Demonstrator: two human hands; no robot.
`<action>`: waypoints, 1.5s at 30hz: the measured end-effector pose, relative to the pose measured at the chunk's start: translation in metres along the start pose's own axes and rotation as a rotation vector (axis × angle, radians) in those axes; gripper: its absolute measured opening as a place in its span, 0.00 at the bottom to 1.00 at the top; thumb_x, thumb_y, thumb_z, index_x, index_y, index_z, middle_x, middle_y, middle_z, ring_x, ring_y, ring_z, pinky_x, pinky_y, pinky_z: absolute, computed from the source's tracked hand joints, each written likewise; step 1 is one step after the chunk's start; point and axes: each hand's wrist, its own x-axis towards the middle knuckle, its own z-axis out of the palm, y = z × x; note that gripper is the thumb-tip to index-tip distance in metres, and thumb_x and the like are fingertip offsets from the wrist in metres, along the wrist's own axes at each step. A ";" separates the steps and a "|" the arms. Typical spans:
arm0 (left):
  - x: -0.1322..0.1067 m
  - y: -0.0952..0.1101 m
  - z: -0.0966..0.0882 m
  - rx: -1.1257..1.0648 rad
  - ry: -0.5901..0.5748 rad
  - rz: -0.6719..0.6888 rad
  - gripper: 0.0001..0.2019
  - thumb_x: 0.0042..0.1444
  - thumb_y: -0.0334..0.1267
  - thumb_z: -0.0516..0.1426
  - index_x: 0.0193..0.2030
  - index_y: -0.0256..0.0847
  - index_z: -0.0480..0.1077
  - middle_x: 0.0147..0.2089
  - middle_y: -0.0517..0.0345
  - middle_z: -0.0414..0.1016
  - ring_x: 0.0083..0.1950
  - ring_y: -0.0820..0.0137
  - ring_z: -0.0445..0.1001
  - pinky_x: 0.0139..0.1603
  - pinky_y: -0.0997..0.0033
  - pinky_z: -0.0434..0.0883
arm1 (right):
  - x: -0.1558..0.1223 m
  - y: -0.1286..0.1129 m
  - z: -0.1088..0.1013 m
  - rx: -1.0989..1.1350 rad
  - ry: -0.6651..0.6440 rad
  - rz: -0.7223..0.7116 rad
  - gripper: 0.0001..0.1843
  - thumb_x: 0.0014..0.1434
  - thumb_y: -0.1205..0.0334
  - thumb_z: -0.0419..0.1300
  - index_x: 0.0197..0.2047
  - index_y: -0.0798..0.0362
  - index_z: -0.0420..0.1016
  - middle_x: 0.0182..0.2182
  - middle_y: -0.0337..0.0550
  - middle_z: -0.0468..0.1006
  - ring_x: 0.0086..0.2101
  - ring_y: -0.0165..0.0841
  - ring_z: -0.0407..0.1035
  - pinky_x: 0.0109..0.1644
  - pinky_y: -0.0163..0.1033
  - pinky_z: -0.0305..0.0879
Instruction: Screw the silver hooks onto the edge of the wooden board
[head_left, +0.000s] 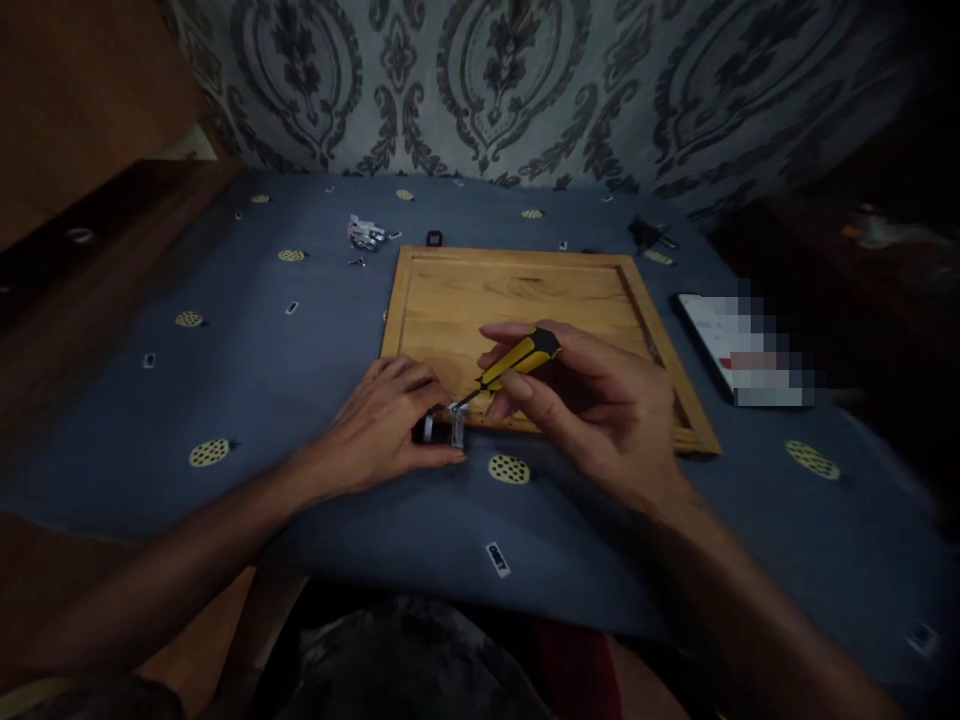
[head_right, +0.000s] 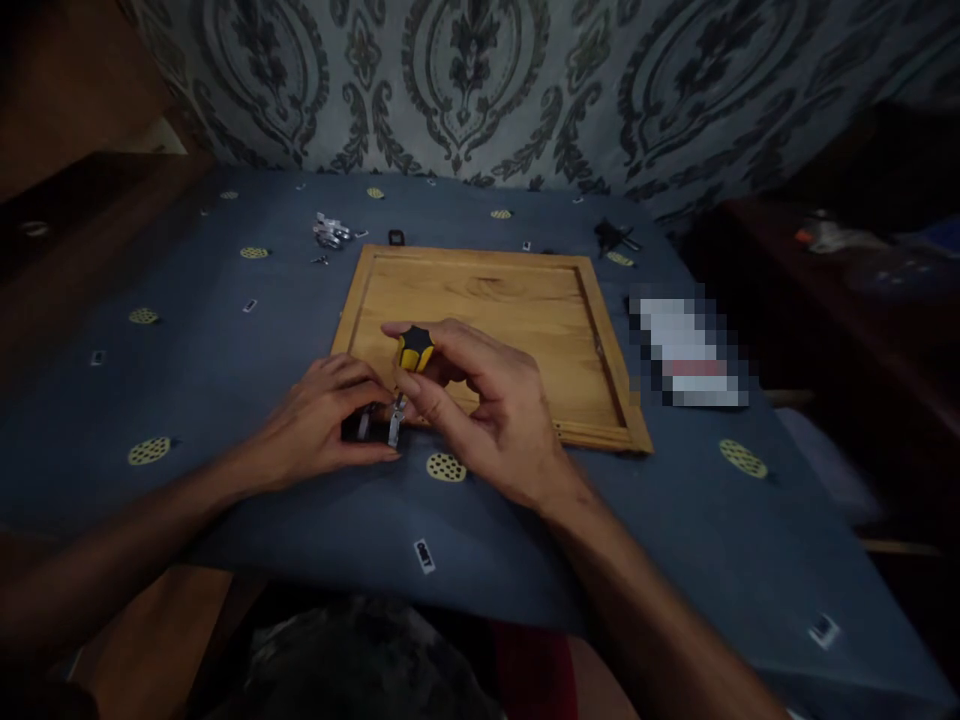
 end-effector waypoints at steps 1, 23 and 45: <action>0.000 0.000 0.000 0.002 -0.003 -0.002 0.21 0.57 0.55 0.70 0.46 0.40 0.77 0.48 0.52 0.78 0.55 0.56 0.73 0.58 0.54 0.68 | 0.000 0.000 -0.001 -0.022 -0.005 -0.014 0.08 0.69 0.56 0.65 0.47 0.49 0.82 0.37 0.42 0.82 0.31 0.32 0.78 0.40 0.40 0.76; -0.001 -0.003 0.003 -0.035 0.018 0.012 0.21 0.57 0.55 0.69 0.46 0.40 0.76 0.45 0.54 0.76 0.52 0.57 0.71 0.56 0.56 0.67 | -0.007 0.008 0.011 -0.066 0.329 -0.112 0.04 0.66 0.57 0.68 0.40 0.45 0.78 0.34 0.36 0.80 0.25 0.28 0.75 0.27 0.37 0.74; -0.001 0.000 -0.001 -0.012 -0.013 0.007 0.21 0.58 0.57 0.69 0.46 0.40 0.78 0.47 0.53 0.76 0.53 0.57 0.72 0.56 0.56 0.68 | -0.001 0.007 0.004 -0.054 0.089 0.009 0.07 0.63 0.57 0.70 0.38 0.49 0.78 0.35 0.38 0.81 0.27 0.29 0.76 0.31 0.37 0.74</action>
